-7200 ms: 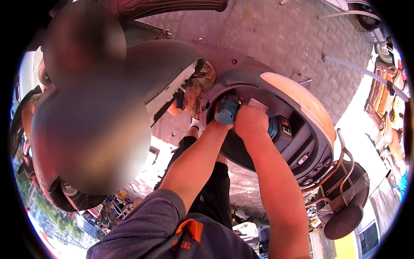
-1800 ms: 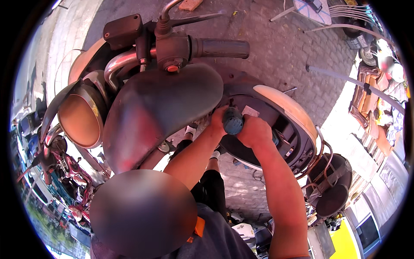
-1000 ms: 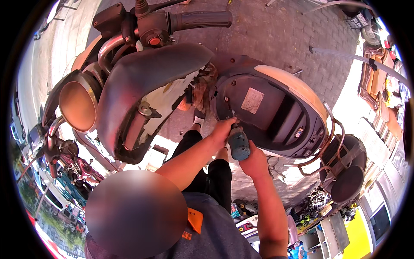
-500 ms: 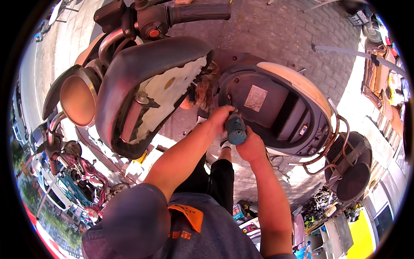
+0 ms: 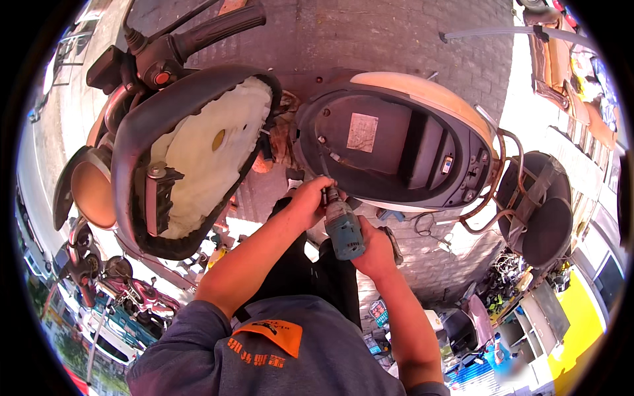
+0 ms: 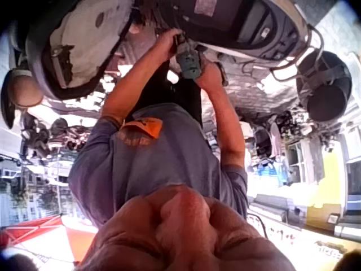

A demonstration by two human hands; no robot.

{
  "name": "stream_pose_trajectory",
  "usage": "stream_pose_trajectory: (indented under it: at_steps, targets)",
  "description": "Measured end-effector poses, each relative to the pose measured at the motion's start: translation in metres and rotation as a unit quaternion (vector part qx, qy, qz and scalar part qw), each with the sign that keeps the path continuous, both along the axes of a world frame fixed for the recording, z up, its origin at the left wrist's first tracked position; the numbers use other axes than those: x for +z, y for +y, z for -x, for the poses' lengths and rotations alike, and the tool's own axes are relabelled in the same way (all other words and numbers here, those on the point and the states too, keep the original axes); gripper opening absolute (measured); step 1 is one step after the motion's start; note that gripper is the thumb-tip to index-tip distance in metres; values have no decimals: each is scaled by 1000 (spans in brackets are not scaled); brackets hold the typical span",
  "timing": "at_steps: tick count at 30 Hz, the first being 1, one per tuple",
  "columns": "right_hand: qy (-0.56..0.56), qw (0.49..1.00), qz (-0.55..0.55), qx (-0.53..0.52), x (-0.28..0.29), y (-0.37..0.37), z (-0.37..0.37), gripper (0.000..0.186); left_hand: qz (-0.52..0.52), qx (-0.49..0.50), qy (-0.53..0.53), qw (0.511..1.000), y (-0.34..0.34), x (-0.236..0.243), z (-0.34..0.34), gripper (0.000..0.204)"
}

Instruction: The person uses a power drill to remove screws from the interior storage compartment of a scooter, then lifts and removes the plastic storage tub by hand to reveal the internal components.

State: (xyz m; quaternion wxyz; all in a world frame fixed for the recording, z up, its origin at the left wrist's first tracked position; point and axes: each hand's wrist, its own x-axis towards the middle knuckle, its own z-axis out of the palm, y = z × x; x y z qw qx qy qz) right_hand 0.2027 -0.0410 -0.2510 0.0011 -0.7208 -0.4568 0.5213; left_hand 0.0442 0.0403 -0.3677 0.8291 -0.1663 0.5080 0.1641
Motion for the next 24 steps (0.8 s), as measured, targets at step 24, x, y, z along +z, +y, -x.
stream_pose_trajectory:
  at_steps: [24]
  targets:
    - [87,925,-176,-324,-34,-358,-142,61,36,-201,-186,961,-352,44,-149,49]
